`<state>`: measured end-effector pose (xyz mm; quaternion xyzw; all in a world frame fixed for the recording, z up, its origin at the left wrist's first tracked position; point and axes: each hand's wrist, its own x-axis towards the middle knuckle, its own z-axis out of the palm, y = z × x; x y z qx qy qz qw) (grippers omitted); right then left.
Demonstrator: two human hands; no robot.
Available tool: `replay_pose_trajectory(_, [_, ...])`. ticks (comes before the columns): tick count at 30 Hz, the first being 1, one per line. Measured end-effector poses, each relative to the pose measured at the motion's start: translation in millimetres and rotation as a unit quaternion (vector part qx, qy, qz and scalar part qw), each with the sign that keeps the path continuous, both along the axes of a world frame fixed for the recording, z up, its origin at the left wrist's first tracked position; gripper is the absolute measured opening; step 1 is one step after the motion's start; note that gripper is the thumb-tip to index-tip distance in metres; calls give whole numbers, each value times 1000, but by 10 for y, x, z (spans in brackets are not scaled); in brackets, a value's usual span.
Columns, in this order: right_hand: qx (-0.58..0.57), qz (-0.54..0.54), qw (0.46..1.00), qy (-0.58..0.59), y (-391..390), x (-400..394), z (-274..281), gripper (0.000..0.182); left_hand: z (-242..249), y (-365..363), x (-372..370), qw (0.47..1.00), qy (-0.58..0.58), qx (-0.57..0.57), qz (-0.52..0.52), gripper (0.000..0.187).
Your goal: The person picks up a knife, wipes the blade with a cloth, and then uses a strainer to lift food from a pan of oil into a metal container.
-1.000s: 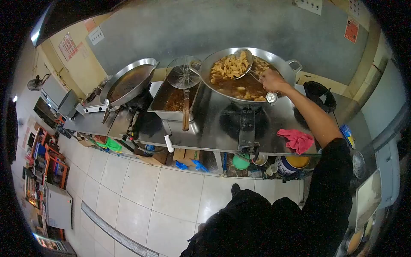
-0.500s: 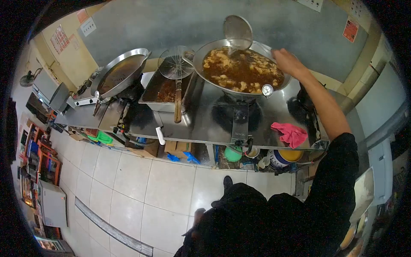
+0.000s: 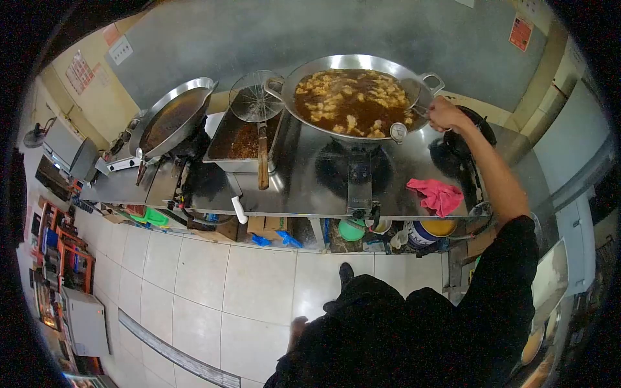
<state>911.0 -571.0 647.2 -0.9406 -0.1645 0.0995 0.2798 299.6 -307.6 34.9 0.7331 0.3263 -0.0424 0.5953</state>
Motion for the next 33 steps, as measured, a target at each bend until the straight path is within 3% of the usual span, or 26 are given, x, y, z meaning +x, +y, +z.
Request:
replay_pose_trajectory(2, [165,-10,983,83,30,162,-227,14,-96,30,-42,966,13,206,-155,21])
replay_pose_trajectory(3, [187,-21,978,90,63,194,-285,14,-136,46,-58,925,19,304,-228,21])
replay_pose_trajectory(4, [210,-31,972,96,174,168,-301,14,-106,41,-74,945,32,255,-200,20])
replay_pose_trajectory(7, [241,-9,965,103,381,146,-317,13,-86,24,-57,946,35,251,-200,18])
replay_pose_trajectory(10, [216,19,972,87,628,152,-312,13,198,-54,35,989,43,125,-72,15])
replay_pose_trajectory(12, [169,46,982,76,794,190,-345,13,-312,-48,-14,998,2,66,-20,11])
replay_pose_trajectory(13, [171,49,981,77,880,173,-352,13,-426,-46,6,999,-21,37,7,9])
replay_pose_trajectory(16, [146,53,985,79,1134,171,-399,19,-97,-223,81,972,-36,-149,179,7])
replay_pose_trajectory(17, [140,60,985,83,1188,172,-438,19,-67,-258,46,996,-50,16,73,8])
replay_pose_trajectory(18, [136,68,985,83,1240,170,-462,20,-48,-259,57,980,-64,184,-34,8])
replay_pose_trajectory(19, [133,74,985,84,1293,165,-455,20,-39,-224,71,925,-74,346,-141,8])
replay_pose_trajectory(20, [128,78,986,73,1325,160,-455,21,-33,-271,83,976,-9,206,-74,12])
replay_pose_trajectory(21, [116,77,989,53,1320,146,-459,19,-25,-252,67,927,-35,332,-171,12])
replay_pose_trajectory(23, [90,78,993,12,1338,-33,-280,16,-15,-351,43,969,24,205,-139,14])
replay_pose_trajectory(26, [10,92,995,-37,1332,-214,-101,14,73,-443,-1,945,91,250,-191,17])
replay_pose_trajectory(29, [-62,159,969,-179,1263,88,-335,12,-42,-514,-100,980,84,155,-93,22])
replay_pose_trajectory(31, [-106,203,939,-256,1163,50,-341,14,-74,-444,-124,936,55,273,-216,15])
replay_pose_trajectory(33, [-141,227,915,-304,1101,-35,-312,17,-90,-440,-169,917,-114,363,-122,14])
